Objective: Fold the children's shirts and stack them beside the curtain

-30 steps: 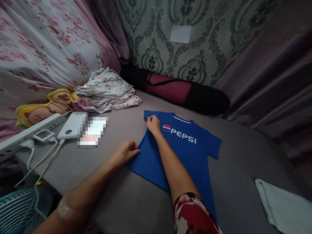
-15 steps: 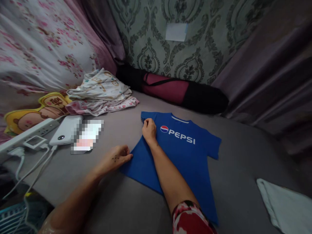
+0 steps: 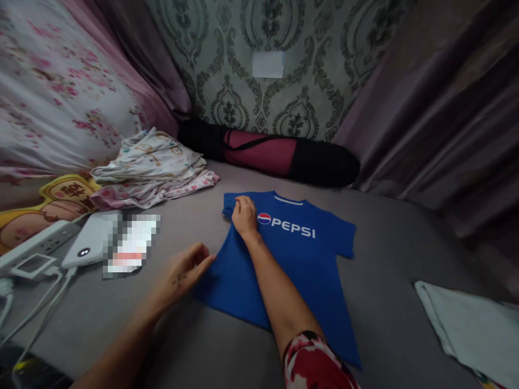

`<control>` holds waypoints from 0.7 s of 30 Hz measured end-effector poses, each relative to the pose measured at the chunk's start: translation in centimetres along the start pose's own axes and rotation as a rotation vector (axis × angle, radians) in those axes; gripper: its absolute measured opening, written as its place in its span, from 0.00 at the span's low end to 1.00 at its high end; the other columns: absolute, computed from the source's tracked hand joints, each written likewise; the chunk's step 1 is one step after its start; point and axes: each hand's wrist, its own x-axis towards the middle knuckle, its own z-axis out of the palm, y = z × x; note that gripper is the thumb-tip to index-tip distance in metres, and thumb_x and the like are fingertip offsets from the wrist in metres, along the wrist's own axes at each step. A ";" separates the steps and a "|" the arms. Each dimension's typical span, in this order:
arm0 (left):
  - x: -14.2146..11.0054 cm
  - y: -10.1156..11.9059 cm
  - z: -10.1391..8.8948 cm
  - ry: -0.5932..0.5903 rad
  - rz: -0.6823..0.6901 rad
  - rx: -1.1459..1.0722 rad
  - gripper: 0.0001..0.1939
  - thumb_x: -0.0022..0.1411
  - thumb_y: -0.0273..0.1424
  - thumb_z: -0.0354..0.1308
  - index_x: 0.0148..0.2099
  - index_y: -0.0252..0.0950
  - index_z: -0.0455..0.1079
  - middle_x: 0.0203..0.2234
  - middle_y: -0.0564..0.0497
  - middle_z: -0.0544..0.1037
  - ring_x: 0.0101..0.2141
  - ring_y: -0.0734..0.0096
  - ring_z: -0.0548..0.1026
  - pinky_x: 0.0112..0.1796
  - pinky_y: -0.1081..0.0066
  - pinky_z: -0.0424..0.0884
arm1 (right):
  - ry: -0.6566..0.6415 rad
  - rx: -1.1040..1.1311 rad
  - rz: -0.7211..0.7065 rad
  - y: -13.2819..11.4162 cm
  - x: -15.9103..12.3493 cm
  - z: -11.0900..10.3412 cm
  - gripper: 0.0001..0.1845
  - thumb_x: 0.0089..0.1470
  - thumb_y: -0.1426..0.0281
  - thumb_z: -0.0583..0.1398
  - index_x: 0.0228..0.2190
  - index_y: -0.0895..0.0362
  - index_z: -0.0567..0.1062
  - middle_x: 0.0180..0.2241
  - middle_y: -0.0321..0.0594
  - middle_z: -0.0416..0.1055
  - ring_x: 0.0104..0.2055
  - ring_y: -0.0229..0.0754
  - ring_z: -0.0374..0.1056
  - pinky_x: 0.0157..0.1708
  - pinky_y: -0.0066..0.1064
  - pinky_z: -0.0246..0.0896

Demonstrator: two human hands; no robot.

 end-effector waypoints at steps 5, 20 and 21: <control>-0.2 0.1 2.9 -0.101 0.454 0.191 0.21 0.69 0.40 0.45 0.59 0.38 0.65 0.59 0.42 0.68 0.60 0.57 0.63 0.59 0.55 0.59 | -0.067 -0.235 0.171 2.1 -0.5 -0.3 0.27 0.65 0.68 0.43 0.61 0.65 0.61 0.66 0.50 0.51 0.68 0.48 0.42 0.65 0.41 0.34; 0.0 -1.5 5.4 -0.297 0.353 0.423 0.30 0.70 0.46 0.41 0.70 0.44 0.48 0.68 0.44 0.49 0.67 0.50 0.48 0.61 0.40 0.47 | -0.411 -0.308 0.250 4.5 4.4 -1.2 0.37 0.65 0.52 0.38 0.67 0.61 0.46 0.70 0.46 0.35 0.70 0.51 0.29 0.66 0.48 0.24; 0.0 -1.6 5.5 -0.287 0.364 0.421 0.30 0.70 0.46 0.41 0.70 0.45 0.48 0.68 0.44 0.49 0.67 0.51 0.48 0.61 0.41 0.47 | -0.415 -0.315 0.254 4.8 5.0 -1.3 0.37 0.65 0.52 0.38 0.67 0.60 0.46 0.70 0.46 0.36 0.70 0.51 0.29 0.66 0.48 0.24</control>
